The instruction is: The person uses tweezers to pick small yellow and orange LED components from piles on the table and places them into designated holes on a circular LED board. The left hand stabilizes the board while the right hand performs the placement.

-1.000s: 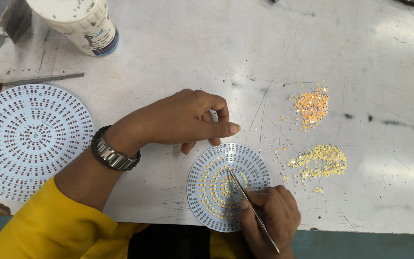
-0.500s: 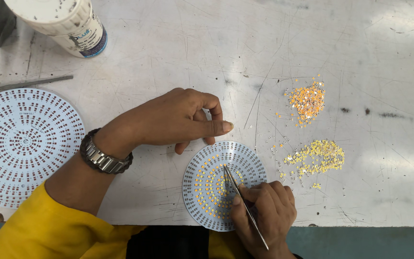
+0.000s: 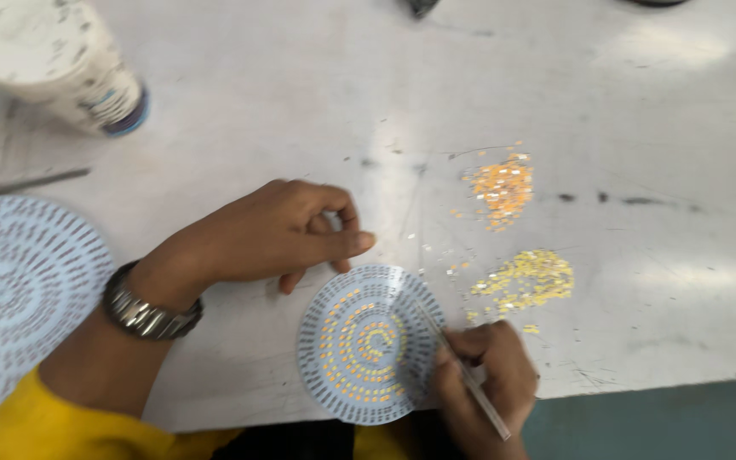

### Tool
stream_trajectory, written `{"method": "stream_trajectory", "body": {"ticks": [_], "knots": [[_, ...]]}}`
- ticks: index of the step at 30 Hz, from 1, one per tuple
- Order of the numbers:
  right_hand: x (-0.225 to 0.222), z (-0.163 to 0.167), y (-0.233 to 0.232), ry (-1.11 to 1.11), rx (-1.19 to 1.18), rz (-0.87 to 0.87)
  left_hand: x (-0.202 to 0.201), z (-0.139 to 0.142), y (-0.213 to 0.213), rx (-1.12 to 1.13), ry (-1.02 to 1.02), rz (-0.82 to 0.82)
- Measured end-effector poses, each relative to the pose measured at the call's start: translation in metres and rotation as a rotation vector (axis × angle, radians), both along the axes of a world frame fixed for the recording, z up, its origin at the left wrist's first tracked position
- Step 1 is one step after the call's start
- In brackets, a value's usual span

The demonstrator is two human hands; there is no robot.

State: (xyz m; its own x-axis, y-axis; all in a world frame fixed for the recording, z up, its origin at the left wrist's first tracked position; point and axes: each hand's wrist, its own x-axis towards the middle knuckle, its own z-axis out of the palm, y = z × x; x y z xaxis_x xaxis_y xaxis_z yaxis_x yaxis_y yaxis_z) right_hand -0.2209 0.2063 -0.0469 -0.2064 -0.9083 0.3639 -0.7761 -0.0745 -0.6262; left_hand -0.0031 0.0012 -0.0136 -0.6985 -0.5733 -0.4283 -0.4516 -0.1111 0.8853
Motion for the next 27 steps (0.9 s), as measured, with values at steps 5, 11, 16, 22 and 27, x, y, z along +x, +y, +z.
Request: {"method": "stream_trajectory", "body": {"ticks": [5, 11, 16, 22, 27], "knots": [[-0.039, 0.002, -0.01, -0.053, 0.07, -0.196, -0.003, 0.005, 0.001, 0.07, -0.063, 0.03], [-0.037, 0.003, -0.014, 0.04, 0.092, -0.155, -0.005, 0.005, 0.001, 0.1, -0.133, 0.036], [-0.035, 0.008, -0.018, 0.073, 0.095, -0.127, -0.006, 0.005, 0.001, 0.108, -0.155, 0.044], [-0.036, 0.009, -0.018, 0.083, 0.103, -0.084, -0.007, 0.008, 0.002, 0.091, -0.159, 0.049], [-0.036, 0.009, -0.019, 0.095, 0.109, -0.097, -0.008, 0.01, 0.002, 0.085, -0.155, 0.054]]}}
